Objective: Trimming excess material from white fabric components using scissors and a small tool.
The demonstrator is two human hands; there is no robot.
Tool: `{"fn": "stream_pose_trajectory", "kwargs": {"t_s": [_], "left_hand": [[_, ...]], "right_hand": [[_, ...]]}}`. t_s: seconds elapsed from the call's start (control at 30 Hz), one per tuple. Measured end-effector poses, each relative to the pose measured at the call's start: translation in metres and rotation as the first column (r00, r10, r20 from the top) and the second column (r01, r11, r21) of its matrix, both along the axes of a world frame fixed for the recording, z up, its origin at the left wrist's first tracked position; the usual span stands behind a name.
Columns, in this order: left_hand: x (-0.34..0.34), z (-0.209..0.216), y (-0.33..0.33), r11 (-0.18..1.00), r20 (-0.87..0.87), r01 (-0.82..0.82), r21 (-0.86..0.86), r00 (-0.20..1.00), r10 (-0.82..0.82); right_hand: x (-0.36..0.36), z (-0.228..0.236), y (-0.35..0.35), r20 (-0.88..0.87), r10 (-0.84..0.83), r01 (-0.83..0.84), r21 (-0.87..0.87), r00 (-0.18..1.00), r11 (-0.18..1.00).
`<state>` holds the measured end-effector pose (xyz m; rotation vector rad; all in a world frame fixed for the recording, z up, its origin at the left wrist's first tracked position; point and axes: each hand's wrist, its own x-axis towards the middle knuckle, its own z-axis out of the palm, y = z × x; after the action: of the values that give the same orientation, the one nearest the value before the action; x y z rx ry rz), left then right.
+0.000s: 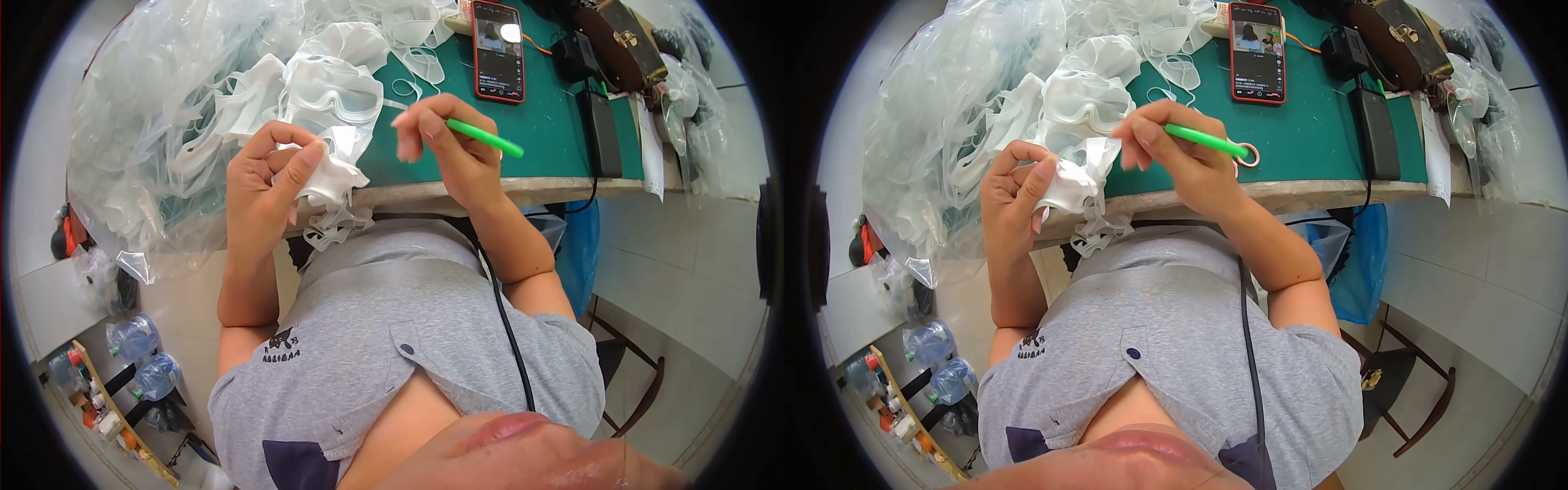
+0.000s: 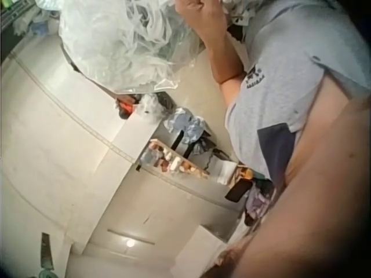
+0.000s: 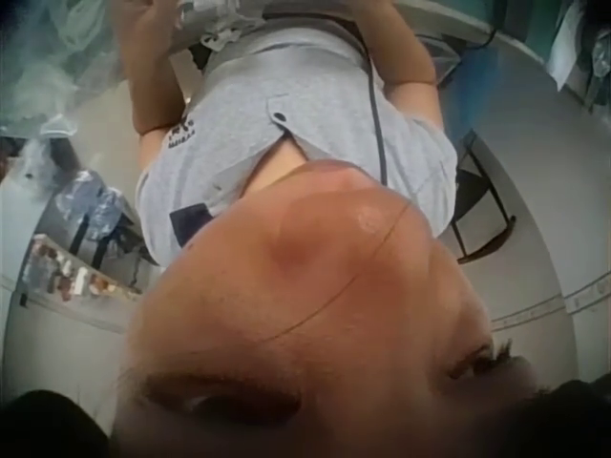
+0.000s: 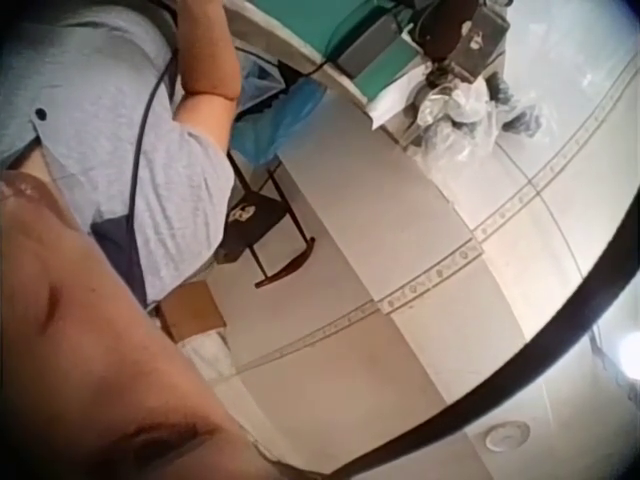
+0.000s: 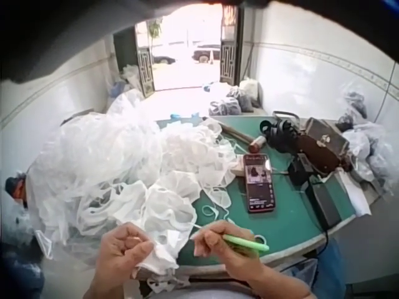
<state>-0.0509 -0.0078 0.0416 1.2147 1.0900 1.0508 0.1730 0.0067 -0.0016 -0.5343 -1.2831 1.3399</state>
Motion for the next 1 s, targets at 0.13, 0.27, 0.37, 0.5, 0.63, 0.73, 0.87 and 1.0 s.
{"fn": "stream_pose_trajectory", "kwargs": {"t_s": [0.13,0.27,0.37,0.5,0.63,0.73,0.87,1.0], "left_hand": [[0.006,0.003,-0.003,0.997,-0.118,0.074,0.039,0.991,-0.069],[0.011,0.005,-0.005,0.996,-0.183,-0.002,0.091,0.983,0.019],[0.010,0.002,-0.003,0.973,-0.225,-0.012,0.231,0.972,0.065],[0.005,0.004,-0.001,0.990,-0.164,0.087,0.114,0.984,-0.067],[0.001,-0.001,0.005,0.934,-0.367,0.307,0.185,0.903,-0.224],[-0.005,-0.011,0.009,0.936,-0.089,0.351,0.016,0.933,-0.348],[0.001,-0.010,0.011,0.982,-0.030,0.178,0.059,0.984,-0.177],[-0.004,-0.013,0.012,0.994,-0.011,0.109,0.016,0.994,-0.109]], "right_hand": [[-0.018,0.010,-0.003,0.397,-0.087,0.033,0.141,0.914,0.989],[-0.022,0.014,-0.006,0.482,0.075,-0.063,-0.042,0.873,0.997],[-0.027,0.021,-0.009,0.388,-0.029,-0.008,0.092,0.921,0.996],[-0.027,0.016,-0.009,0.489,-0.119,0.101,0.062,0.864,0.993],[-0.024,0.018,-0.009,0.373,-0.172,0.194,-0.020,0.912,0.981],[-0.018,0.019,-0.009,0.373,-0.138,0.156,-0.018,0.918,0.988],[0.012,0.011,0.005,0.470,-0.436,0.224,0.440,0.767,0.870],[0.050,0.017,-0.015,0.698,-0.624,0.350,0.520,0.351,0.779]]}}
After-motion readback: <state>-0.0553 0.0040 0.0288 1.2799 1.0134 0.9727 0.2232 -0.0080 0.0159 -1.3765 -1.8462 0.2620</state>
